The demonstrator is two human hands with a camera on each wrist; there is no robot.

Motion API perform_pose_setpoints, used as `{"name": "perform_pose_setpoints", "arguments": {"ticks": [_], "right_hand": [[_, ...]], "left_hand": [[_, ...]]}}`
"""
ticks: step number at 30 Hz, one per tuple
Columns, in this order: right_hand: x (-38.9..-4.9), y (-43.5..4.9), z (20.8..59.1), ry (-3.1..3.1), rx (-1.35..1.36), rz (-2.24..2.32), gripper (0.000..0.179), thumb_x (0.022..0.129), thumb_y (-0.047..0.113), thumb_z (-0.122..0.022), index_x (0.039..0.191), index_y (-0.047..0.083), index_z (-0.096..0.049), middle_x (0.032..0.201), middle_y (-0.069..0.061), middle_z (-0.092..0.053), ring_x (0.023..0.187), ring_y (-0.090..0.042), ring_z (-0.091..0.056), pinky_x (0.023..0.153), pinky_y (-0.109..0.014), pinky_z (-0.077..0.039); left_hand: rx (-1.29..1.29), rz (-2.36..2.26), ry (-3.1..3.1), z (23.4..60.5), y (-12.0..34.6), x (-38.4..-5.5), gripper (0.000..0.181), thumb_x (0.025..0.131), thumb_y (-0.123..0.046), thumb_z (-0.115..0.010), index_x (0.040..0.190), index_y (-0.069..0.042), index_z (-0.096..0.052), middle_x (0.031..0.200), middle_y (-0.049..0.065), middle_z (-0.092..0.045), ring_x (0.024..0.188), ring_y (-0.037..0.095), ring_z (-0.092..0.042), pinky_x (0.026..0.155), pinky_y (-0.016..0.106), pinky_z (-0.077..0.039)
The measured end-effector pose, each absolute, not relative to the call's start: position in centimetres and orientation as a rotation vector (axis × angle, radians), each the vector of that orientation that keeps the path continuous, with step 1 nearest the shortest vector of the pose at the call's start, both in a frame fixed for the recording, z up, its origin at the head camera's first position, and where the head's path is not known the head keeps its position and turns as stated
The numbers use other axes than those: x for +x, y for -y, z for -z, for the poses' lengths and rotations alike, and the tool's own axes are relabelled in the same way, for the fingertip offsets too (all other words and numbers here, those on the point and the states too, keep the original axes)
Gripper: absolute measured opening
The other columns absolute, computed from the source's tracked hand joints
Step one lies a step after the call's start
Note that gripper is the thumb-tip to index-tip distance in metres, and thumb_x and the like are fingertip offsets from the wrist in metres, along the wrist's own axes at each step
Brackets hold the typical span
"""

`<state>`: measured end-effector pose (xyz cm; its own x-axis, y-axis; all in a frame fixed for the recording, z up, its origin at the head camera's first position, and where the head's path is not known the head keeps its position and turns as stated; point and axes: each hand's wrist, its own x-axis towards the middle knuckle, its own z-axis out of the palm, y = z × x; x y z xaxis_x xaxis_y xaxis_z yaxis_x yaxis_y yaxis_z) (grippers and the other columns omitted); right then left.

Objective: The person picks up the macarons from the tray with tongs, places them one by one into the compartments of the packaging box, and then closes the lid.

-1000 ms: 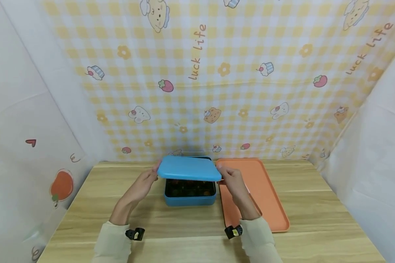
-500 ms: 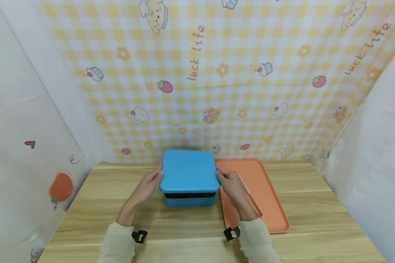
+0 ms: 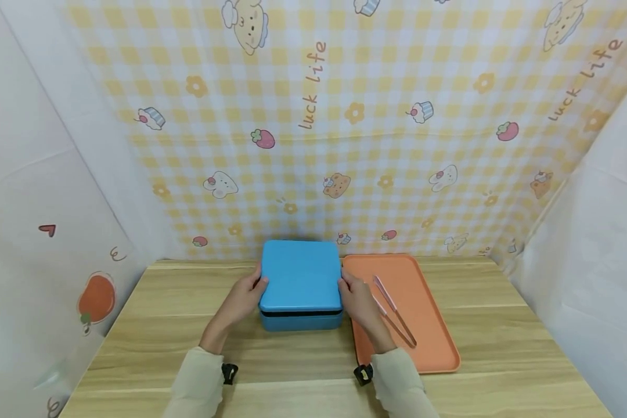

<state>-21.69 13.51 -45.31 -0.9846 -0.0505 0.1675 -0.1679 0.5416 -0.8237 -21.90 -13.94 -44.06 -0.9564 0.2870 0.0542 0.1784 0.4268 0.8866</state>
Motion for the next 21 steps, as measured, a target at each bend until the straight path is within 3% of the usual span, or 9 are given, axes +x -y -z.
{"name": "perform_pose_setpoints", "arguments": {"ticks": [13, 19, 21], "right_hand": [[-22.0, -12.9, 46.4, 2.665, 0.225, -1.222, 0.042, 0.104, 0.008, -0.047, 0.142, -0.009, -0.047, 0.137, -0.026, -0.055, 0.119, -0.033, -0.06, 0.092, -0.051, -0.051], [-22.1, -12.8, 46.6, 2.678, 0.212, -1.174, 0.042, 0.103, 0.01, -0.048, 0.14, -0.01, -0.05, 0.134, -0.027, -0.057, 0.118, -0.036, -0.06, 0.109, -0.059, -0.034], [-22.1, -12.7, 46.7, 2.688, 0.203, -1.156, 0.041, 0.103, 0.01, -0.048, 0.139, -0.009, -0.051, 0.132, -0.027, -0.059, 0.115, -0.036, -0.063, 0.108, -0.059, -0.036]], "left_hand": [[0.372, -1.403, -2.719, 45.2, 13.4, -22.5, 0.056, 0.108, -0.013, -0.037, 0.154, 0.01, -0.012, 0.159, 0.027, -0.018, 0.148, 0.038, -0.018, 0.117, 0.054, -0.021], [0.338, -1.385, -2.749, 46.1, 13.2, -22.9, 0.055, 0.108, -0.013, -0.036, 0.154, 0.01, -0.016, 0.159, 0.028, -0.021, 0.147, 0.039, -0.02, 0.117, 0.053, -0.021], [0.324, -1.376, -2.752, 46.3, 13.1, -22.8, 0.055, 0.108, -0.013, -0.036, 0.153, 0.011, -0.016, 0.159, 0.028, -0.021, 0.147, 0.039, -0.021, 0.117, 0.054, -0.022]]}}
